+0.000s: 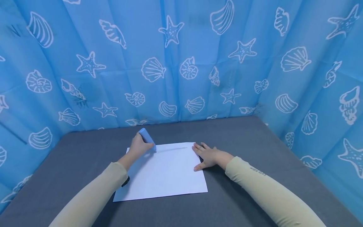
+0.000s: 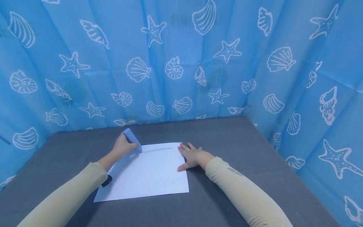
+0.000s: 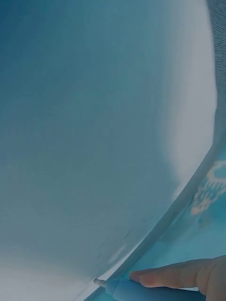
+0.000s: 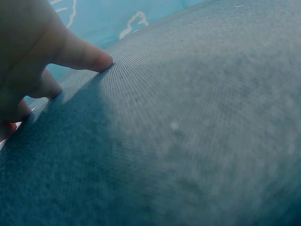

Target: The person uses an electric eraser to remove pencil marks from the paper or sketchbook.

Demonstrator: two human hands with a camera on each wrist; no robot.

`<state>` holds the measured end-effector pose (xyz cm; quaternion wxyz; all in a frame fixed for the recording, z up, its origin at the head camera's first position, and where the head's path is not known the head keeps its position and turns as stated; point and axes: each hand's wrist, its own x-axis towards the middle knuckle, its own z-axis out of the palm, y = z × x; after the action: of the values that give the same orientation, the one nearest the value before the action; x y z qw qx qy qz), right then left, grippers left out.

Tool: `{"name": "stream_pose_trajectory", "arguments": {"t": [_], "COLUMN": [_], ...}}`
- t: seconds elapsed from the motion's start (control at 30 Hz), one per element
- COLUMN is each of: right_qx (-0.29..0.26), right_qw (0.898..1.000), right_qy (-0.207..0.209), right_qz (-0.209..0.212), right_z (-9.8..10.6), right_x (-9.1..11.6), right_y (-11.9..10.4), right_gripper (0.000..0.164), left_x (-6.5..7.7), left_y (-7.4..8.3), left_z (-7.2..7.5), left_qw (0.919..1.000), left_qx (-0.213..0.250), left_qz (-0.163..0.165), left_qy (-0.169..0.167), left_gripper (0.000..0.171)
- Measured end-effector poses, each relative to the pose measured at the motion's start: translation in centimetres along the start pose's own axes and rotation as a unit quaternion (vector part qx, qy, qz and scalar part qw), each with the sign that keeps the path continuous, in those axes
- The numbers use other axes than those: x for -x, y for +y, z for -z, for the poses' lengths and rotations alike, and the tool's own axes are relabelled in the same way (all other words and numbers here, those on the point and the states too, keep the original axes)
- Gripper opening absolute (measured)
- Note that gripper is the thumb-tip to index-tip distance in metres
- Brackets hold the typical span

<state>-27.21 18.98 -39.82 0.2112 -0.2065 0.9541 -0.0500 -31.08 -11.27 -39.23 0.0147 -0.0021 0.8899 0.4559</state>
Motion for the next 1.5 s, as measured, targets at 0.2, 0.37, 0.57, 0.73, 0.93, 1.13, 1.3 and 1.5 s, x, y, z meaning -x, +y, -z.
{"name": "stream_pose_trajectory", "arguments": {"t": [0.2, 0.37, 0.57, 0.73, 0.93, 1.13, 1.3, 1.5], "right_qx": [0.005, 0.006, 0.006, 0.000, 0.001, -0.003, -0.007, -0.013], "right_qw": [1.000, 1.000, 1.000, 1.000, 1.000, 1.000, 1.000, 1.000], "right_qy": [0.000, 0.000, -0.001, 0.001, -0.003, 0.002, 0.009, 0.008], "right_qz": [0.002, -0.003, 0.000, 0.001, 0.012, 0.014, 0.016, 0.013], "right_z": [0.21, 0.27, 0.11, 0.29, 0.20, -0.02, -0.05, -0.05], "right_x": [-0.07, -0.04, -0.04, -0.11, 0.02, 0.12, 0.05, 0.06], "right_y": [0.06, 0.12, 0.04, -0.09, 0.07, 0.25, 0.21, 0.13], "right_gripper": [0.103, 0.103, 0.103, 0.103, 0.102, 0.103, 0.102, 0.102], "left_x": [0.37, 0.31, 0.43, 0.01, 0.09, 0.38, 0.28, 0.12], "left_y": [0.33, 0.33, 0.09, -0.30, -0.14, -0.19, -0.33, -0.13], "left_z": [-0.08, 0.21, 0.07, 0.22, 0.53, 0.65, 0.44, 0.28], "left_qw": [0.9998, 0.9998, 0.9997, 0.9999, 0.9996, 0.9924, 0.9854, 0.9889], "left_qx": [-0.015, -0.012, -0.016, -0.006, 0.010, 0.082, 0.118, 0.084], "left_qz": [-0.006, -0.009, -0.006, 0.002, 0.023, 0.091, 0.120, 0.114], "left_qy": [-0.011, 0.010, -0.016, 0.008, -0.010, -0.005, 0.024, 0.044], "left_gripper": [0.067, 0.066, 0.069, 0.066, 0.068, 0.070, 0.068, 0.062]}}
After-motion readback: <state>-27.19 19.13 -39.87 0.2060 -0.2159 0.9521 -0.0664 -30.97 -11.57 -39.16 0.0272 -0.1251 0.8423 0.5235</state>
